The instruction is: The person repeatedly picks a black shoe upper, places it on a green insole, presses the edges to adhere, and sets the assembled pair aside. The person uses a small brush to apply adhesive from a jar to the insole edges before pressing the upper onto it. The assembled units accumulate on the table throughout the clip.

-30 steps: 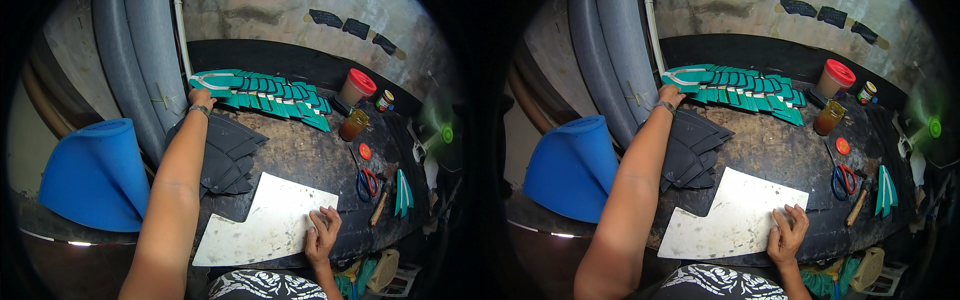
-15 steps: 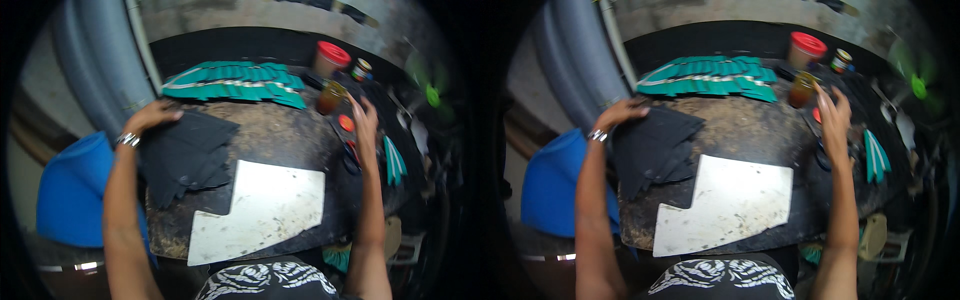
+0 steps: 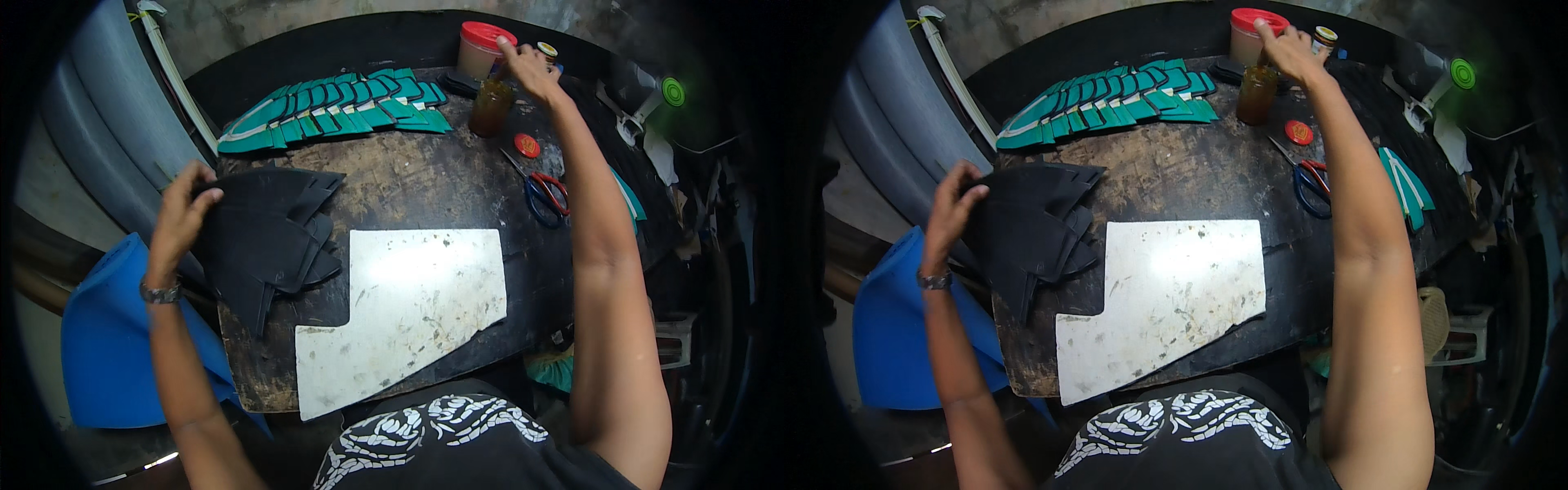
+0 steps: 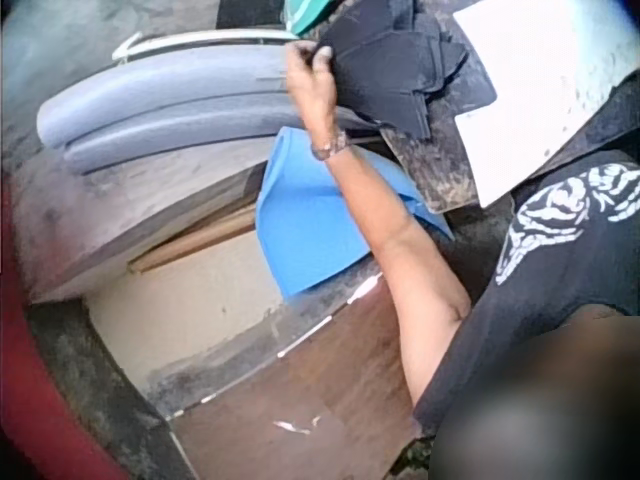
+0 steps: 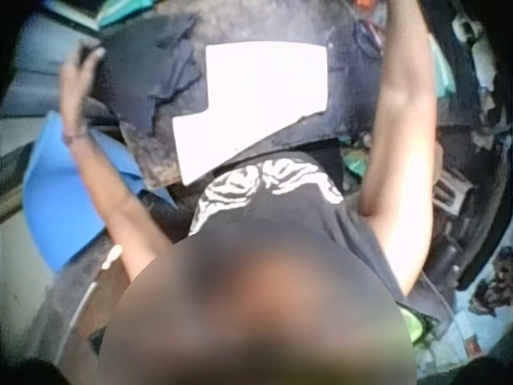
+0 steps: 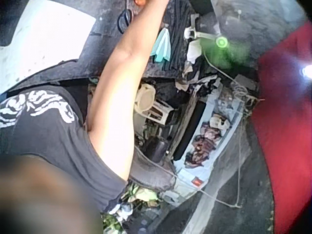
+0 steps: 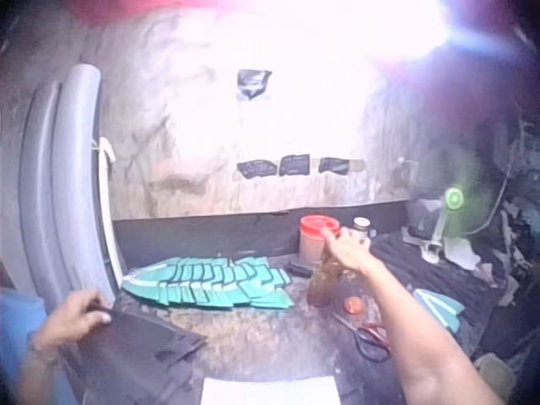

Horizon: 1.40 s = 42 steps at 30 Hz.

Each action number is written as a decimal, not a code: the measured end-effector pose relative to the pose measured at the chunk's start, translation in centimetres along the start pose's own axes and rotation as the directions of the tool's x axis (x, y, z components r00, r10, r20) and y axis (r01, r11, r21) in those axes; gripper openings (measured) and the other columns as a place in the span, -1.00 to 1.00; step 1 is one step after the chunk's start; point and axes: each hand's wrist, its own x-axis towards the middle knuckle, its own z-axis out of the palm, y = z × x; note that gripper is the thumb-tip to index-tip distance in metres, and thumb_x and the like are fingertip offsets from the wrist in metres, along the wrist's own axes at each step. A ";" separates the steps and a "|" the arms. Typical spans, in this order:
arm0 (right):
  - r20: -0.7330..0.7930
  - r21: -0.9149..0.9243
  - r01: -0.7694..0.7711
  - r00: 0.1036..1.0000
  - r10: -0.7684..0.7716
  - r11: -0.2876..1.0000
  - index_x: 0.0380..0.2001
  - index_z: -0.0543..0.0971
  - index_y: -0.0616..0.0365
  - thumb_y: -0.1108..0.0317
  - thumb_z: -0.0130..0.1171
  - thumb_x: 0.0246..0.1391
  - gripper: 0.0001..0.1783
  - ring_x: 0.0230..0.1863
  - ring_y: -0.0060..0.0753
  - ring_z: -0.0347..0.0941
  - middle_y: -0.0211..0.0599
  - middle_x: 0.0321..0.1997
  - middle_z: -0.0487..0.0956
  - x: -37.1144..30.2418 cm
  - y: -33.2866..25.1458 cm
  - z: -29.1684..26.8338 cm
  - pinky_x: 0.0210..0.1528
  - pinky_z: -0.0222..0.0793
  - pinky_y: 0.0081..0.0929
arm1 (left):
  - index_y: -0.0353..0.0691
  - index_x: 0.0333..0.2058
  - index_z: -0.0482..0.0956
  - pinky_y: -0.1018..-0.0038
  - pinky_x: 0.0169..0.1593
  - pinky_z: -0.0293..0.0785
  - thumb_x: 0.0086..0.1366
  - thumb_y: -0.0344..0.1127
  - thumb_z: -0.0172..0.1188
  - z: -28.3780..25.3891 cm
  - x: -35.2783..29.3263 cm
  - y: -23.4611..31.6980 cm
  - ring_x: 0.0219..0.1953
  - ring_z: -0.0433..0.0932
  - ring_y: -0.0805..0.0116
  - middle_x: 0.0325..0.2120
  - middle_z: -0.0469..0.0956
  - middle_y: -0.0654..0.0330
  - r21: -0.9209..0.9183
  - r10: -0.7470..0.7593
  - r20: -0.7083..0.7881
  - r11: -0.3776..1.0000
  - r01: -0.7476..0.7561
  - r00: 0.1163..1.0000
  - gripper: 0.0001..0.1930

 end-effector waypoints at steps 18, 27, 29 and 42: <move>0.047 0.646 0.129 0.977 -0.208 0.752 0.06 0.63 -0.12 0.38 0.08 0.05 -0.54 0.47 0.04 -0.08 -0.05 0.38 0.19 -32.5 -0.1 1.7 0.47 -0.18 -0.06 | -0.28 -0.29 0.68 0.27 0.05 0.45 -0.06 -0.73 0.14 15.4 -12.8 8.4 0.01 0.49 0.07 -0.22 0.58 0.13 -0.327 0.373 0.074 0.885 -0.331 0.925 -0.65; 0.203 0.653 -0.017 0.967 -0.154 0.757 0.15 0.58 -0.28 0.33 0.03 0.04 -0.45 0.55 0.16 -0.45 0.00 0.55 -0.12 -31.4 0.5 4.2 0.49 -0.41 0.11 | -0.28 -0.36 0.68 0.27 0.11 0.41 -0.11 -0.74 0.10 15.7 -12.6 8.3 -0.01 0.52 0.10 -0.26 0.58 0.14 -0.357 0.338 0.080 0.888 -0.290 0.938 -0.67; 0.222 0.646 -0.026 0.963 -0.155 0.763 0.14 0.59 -0.28 0.32 0.02 0.03 -0.45 0.55 0.17 -0.48 -0.02 0.55 -0.13 -31.1 0.4 4.3 0.49 -0.44 0.10 | -0.28 -0.37 0.68 0.27 0.10 0.42 -0.11 -0.73 0.11 15.7 -12.6 8.3 -0.02 0.52 0.10 -0.26 0.58 0.14 -0.346 0.336 0.083 0.893 -0.289 0.938 -0.68; 0.288 0.758 -0.023 0.908 -0.303 0.651 -0.06 0.71 -0.34 0.34 0.03 -0.13 -0.47 0.56 0.15 -0.58 -0.20 0.56 -0.08 -33.2 -1.0 2.7 0.42 -0.83 0.18 | -0.31 -0.38 0.66 0.30 0.06 0.43 -0.11 -0.75 0.12 15.9 -12.6 8.3 -0.06 0.54 0.11 -0.30 0.57 0.12 -0.351 0.328 0.078 0.893 -0.282 0.942 -0.69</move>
